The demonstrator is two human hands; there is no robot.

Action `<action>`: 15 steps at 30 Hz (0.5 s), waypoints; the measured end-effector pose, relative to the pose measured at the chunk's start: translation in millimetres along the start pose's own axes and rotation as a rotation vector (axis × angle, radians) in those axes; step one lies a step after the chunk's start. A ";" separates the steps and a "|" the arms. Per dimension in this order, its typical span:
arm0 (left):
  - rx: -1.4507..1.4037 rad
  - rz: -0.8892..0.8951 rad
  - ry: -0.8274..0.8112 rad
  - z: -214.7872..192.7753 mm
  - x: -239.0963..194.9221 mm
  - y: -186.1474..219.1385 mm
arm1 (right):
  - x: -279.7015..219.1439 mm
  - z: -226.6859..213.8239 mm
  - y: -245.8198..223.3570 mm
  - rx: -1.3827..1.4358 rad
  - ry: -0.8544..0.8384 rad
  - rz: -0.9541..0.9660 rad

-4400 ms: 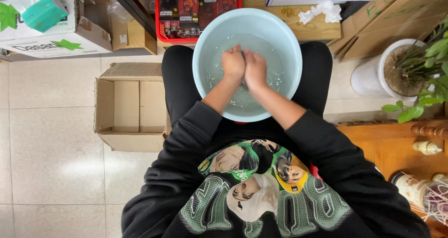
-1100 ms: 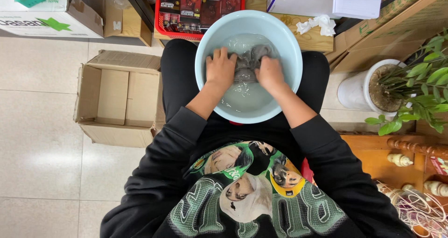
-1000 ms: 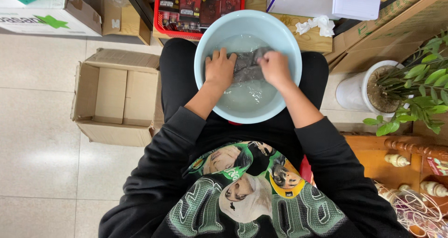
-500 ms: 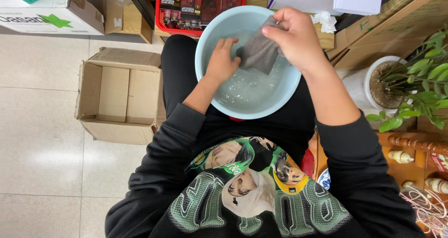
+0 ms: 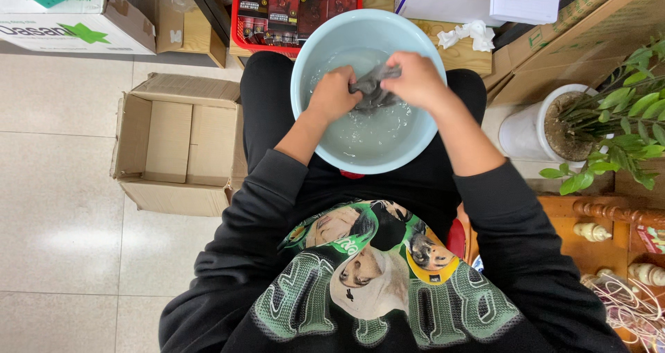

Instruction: The person sits on a stool and washes a dark gray cloth in a light blue basin filled with water. They submerge the cloth, rub it with both hands, and wring it out repeatedly. Finally, they lift the cloth and the basin, placing the basin on the floor.

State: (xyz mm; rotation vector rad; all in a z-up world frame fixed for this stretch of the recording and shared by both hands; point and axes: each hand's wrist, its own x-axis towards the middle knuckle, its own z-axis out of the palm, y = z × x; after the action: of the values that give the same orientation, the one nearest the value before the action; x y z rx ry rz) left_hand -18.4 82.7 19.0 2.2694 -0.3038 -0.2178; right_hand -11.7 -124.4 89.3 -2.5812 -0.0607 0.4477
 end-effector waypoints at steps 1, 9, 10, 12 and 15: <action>0.000 0.002 0.002 2.6 -1.2 0.8 | 4.4 11.5 3.2 -0.001 0.002 -0.002; 0.662 0.058 -0.079 27.4 -3.6 5.1 | 20.3 73.1 17.4 -0.096 -0.108 -0.016; 0.664 0.058 -0.080 27.3 -4.7 4.9 | 20.7 71.3 17.6 -0.094 -0.108 -0.016; 0.759 0.051 -0.053 27.6 -5.5 5.5 | 22.1 66.1 19.1 -0.178 -0.094 -0.040; 0.736 0.026 -0.031 27.0 -9.6 2.8 | 22.6 44.2 32.6 -0.141 -0.018 -0.055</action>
State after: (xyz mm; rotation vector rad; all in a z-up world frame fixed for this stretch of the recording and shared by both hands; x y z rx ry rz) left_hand -34.9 64.4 4.1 2.9856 -0.4891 -0.1382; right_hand -6.2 -128.4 30.3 -2.7062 -0.1752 0.4610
